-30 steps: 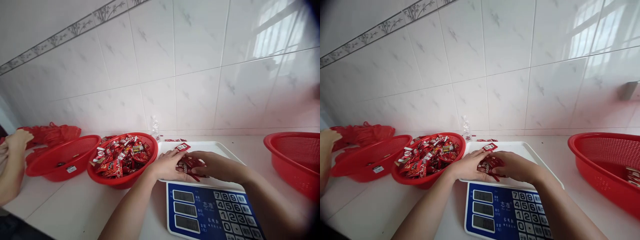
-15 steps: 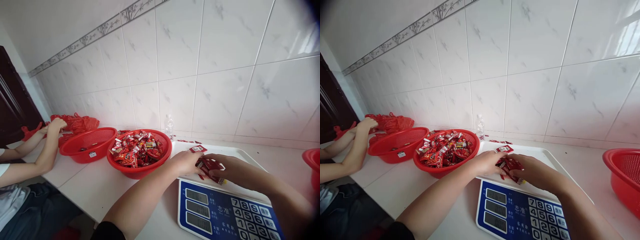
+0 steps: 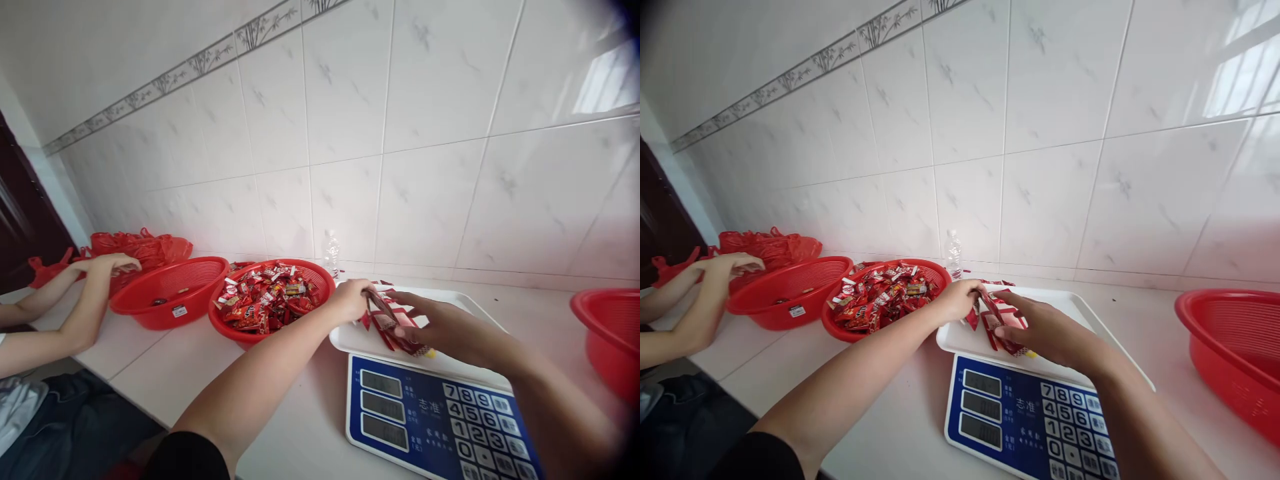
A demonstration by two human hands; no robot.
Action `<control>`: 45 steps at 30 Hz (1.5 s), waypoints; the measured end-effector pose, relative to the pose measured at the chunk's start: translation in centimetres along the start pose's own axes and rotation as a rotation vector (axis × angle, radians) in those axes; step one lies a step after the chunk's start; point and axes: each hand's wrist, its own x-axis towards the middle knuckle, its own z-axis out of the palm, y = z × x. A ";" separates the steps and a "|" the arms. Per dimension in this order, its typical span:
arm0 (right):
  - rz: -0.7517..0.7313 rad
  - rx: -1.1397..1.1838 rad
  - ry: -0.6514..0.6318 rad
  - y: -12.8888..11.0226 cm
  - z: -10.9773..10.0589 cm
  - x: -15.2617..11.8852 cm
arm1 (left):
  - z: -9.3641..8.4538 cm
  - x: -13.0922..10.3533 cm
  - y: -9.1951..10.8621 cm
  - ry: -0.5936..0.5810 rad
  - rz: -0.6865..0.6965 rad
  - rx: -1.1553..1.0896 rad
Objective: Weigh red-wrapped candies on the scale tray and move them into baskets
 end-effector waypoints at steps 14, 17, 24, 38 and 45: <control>-0.019 -0.131 -0.082 -0.6 0.1 -0.2 | -1.6 -0.2 1.2 0.288 -0.570 -1.113; -0.022 -0.129 -0.067 -0.3 0.0 -0.2 | -1.5 -0.5 1.5 0.291 -0.561 -1.146; -0.021 -0.046 -0.060 1.0 -0.3 -0.1 | -1.1 -1.1 1.1 0.204 -0.518 -1.034; 0.030 0.167 0.057 0.9 0.7 0.6 | -1.4 -2.7 0.2 0.027 -0.369 -0.839; -0.008 0.421 0.261 0.3 -0.7 0.0 | -0.4 -3.1 1.4 0.108 -0.332 -0.876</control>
